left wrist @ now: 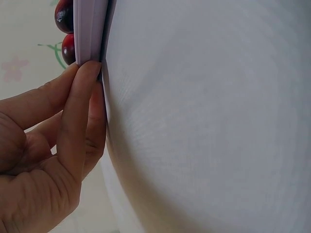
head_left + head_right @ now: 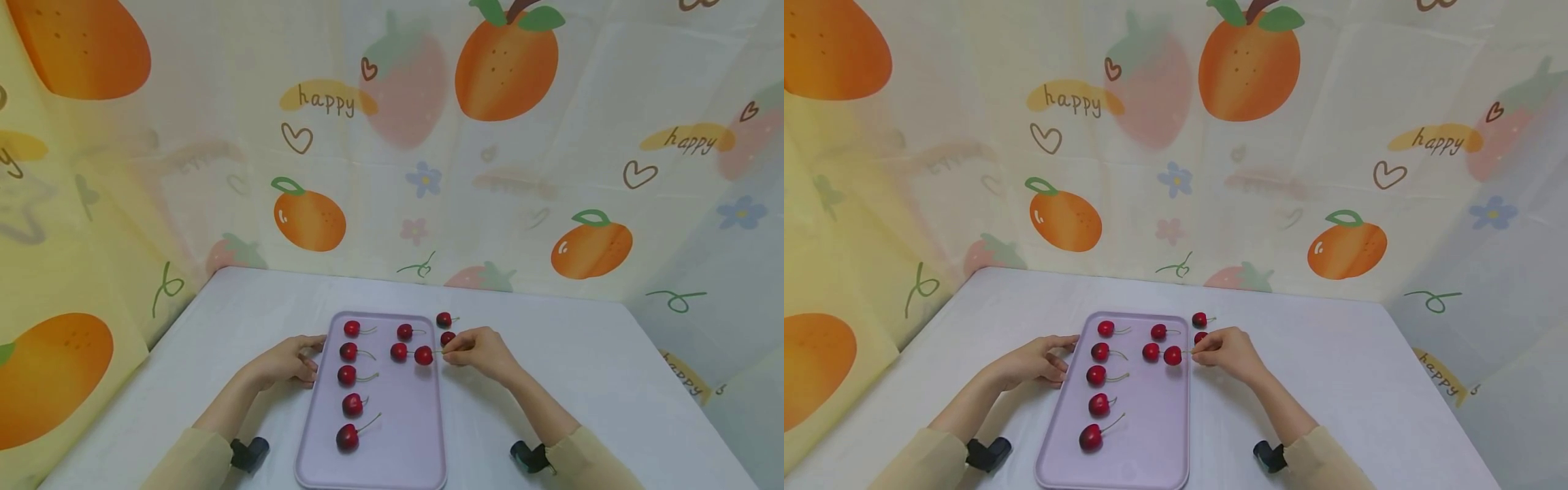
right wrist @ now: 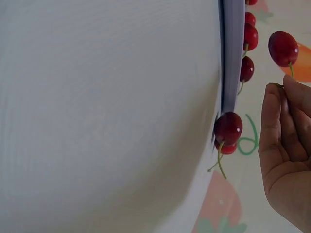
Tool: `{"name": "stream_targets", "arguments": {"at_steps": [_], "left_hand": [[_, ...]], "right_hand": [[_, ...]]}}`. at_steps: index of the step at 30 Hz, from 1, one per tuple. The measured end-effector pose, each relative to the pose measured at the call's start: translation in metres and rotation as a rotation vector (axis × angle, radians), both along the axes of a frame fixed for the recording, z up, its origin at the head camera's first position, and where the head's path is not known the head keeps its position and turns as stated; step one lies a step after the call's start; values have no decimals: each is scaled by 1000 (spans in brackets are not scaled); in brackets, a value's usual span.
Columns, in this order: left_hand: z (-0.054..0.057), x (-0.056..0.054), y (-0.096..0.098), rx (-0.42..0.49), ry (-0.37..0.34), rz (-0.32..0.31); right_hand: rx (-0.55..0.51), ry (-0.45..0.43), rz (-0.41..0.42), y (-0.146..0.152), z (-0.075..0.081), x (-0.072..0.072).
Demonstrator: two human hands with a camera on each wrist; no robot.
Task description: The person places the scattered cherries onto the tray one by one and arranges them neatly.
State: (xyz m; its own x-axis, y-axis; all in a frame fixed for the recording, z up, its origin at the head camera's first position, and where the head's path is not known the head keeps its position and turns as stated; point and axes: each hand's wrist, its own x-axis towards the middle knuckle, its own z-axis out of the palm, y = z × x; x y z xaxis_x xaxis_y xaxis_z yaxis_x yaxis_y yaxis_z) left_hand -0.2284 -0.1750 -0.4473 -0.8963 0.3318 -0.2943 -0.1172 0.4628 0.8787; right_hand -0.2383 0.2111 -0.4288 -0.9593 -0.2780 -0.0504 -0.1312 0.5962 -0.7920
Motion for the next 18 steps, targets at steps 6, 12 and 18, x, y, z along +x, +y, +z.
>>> {"name": "stream_targets", "arguments": {"at_steps": [6,12,18], "left_hand": [[1,0,0,1,-5,1],[1,1,0,6,-2,0],[1,1,1,-2,-6,5]], "right_hand": [[2,3,7,-9,1,3],[3,14,27,-19,-3,7],[10,32,46,-29,-5,11]]}}
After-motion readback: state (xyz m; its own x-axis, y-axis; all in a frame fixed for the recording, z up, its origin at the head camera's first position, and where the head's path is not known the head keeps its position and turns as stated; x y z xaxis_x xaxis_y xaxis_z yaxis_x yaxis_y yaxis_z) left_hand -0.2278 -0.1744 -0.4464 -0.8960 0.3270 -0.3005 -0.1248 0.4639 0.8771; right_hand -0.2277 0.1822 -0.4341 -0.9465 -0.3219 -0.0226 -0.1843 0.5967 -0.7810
